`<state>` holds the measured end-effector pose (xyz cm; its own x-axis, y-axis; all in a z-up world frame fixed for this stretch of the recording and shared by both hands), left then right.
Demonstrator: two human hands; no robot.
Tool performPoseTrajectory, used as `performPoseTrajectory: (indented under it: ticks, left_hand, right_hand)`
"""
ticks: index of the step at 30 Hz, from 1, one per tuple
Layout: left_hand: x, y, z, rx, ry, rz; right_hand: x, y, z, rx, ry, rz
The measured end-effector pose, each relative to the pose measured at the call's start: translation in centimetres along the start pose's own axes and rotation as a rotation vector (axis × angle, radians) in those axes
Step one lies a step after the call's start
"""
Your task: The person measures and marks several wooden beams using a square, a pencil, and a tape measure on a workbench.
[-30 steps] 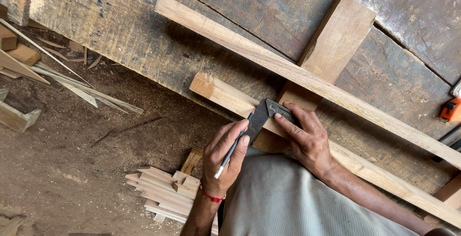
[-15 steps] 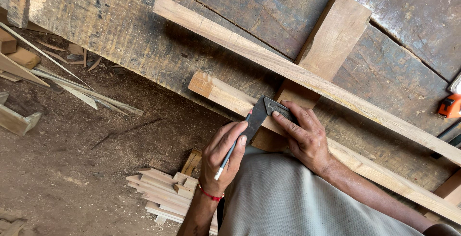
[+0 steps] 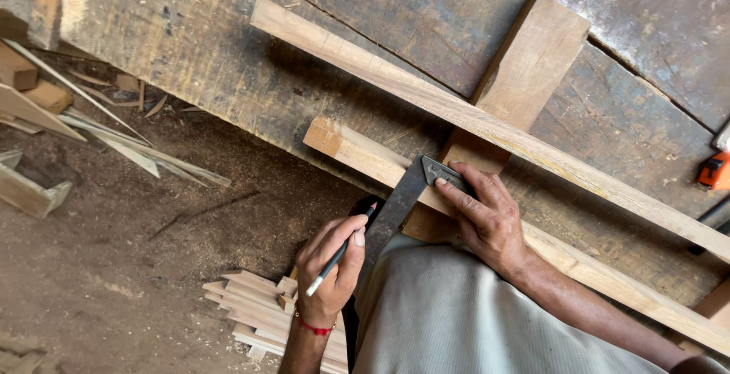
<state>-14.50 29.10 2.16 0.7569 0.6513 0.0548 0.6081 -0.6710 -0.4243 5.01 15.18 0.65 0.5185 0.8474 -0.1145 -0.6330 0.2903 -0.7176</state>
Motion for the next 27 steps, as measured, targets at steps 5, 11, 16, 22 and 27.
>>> performPoseTrajectory:
  ticks: [5, 11, 16, 22, 27]
  left_hand:
    - [1.6, 0.3, -2.0, -0.009, 0.106, -0.083]
    - [3.4, -0.1, -2.8, -0.014, 0.100, -0.116]
    - [3.7, -0.1, -2.2, -0.018, 0.084, -0.115]
    - [3.9, 0.2, -1.4, 0.001, 0.090, -0.100]
    - [4.0, 0.5, -0.9, -0.022, 0.080, -0.088]
  right_hand:
    - [1.0, 0.3, 0.6, 0.006, 0.022, 0.044]
    - [2.2, 0.8, 1.5, 0.034, 0.012, 0.040]
    - [2.3, 1.2, 1.4, 0.013, 0.001, 0.086]
    - [2.3, 1.1, 1.8, 0.006, -0.023, 0.080]
    - [2.2, 1.1, 1.7, -0.008, -0.016, 0.076]
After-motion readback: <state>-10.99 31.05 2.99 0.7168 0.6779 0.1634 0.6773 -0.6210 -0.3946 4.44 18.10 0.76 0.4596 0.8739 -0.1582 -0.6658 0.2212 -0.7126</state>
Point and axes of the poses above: each hand's wrist, its own x-axis towards the middle knuckle, its own y-axis out of the palm, z = x × y, the point moved 9 cm from there along x, towards the middle knuckle, and after that the axes turned 10 degrees about y, right-handed, at the moved point
